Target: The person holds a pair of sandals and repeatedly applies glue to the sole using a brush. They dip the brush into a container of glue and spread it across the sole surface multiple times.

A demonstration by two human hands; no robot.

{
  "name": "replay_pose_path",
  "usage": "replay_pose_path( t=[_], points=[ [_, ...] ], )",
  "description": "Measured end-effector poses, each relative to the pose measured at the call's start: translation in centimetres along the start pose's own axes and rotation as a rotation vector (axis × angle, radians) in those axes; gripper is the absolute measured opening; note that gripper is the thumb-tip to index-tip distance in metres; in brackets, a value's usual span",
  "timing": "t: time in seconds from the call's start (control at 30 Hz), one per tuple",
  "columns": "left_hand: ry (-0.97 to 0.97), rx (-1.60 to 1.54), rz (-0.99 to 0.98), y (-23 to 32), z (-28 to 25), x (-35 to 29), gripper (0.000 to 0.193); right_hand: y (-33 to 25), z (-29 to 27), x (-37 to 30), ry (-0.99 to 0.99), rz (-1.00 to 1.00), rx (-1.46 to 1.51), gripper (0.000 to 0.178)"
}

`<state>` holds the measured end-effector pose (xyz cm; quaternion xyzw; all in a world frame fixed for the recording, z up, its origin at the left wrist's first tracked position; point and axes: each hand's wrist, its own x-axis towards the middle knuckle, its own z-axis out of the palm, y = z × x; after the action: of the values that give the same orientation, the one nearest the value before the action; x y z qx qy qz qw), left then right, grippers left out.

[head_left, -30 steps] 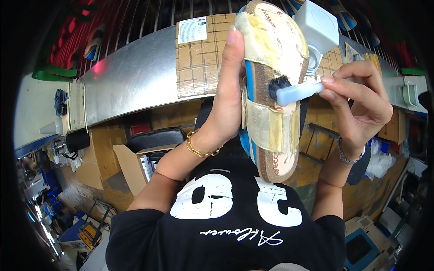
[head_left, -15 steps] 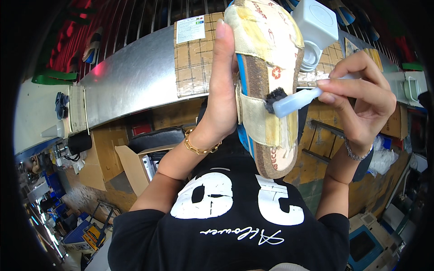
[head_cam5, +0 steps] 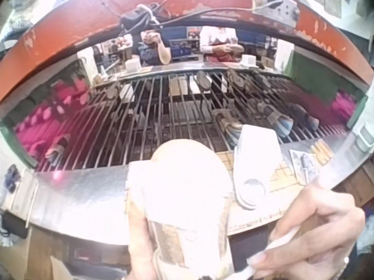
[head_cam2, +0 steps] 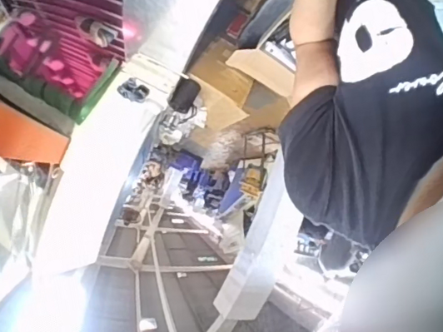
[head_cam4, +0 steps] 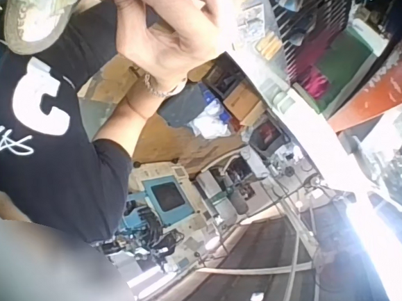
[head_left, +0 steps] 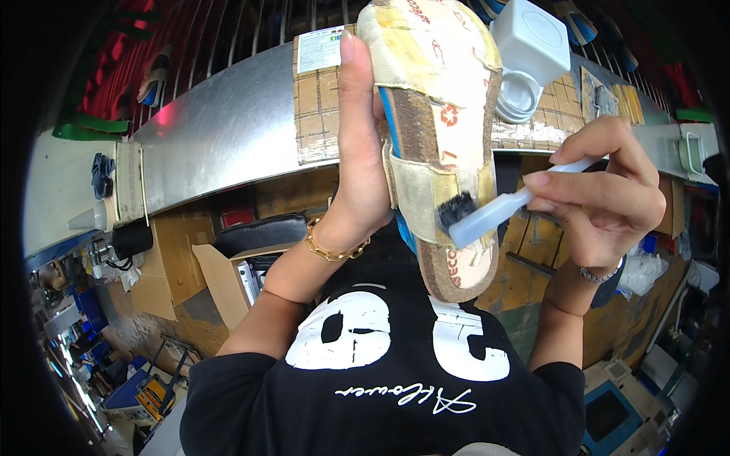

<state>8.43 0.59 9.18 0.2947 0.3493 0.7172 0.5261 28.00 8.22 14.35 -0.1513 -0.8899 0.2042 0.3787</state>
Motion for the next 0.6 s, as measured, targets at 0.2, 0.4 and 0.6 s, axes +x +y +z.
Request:
replay_pose_path(
  t=[0.2, 0.4, 0.6],
  points=[
    [0.009, 0.001, 0.04, 0.0, -0.1, 0.1, 0.09, -0.2, -0.4, 0.2, -0.109, 0.018, 0.119, 0.024],
    [0.022, 0.027, 0.048, -0.1, -0.6, 0.3, 0.082, 1.3, 1.1, 0.8, 0.132, 0.219, 0.069, 0.018],
    [0.144, 0.227, 0.337, 0.7, -2.9, 0.7, 0.075, -1.5, 1.7, -1.8, 0.094, 0.46, 0.284, 0.02]
  ],
)
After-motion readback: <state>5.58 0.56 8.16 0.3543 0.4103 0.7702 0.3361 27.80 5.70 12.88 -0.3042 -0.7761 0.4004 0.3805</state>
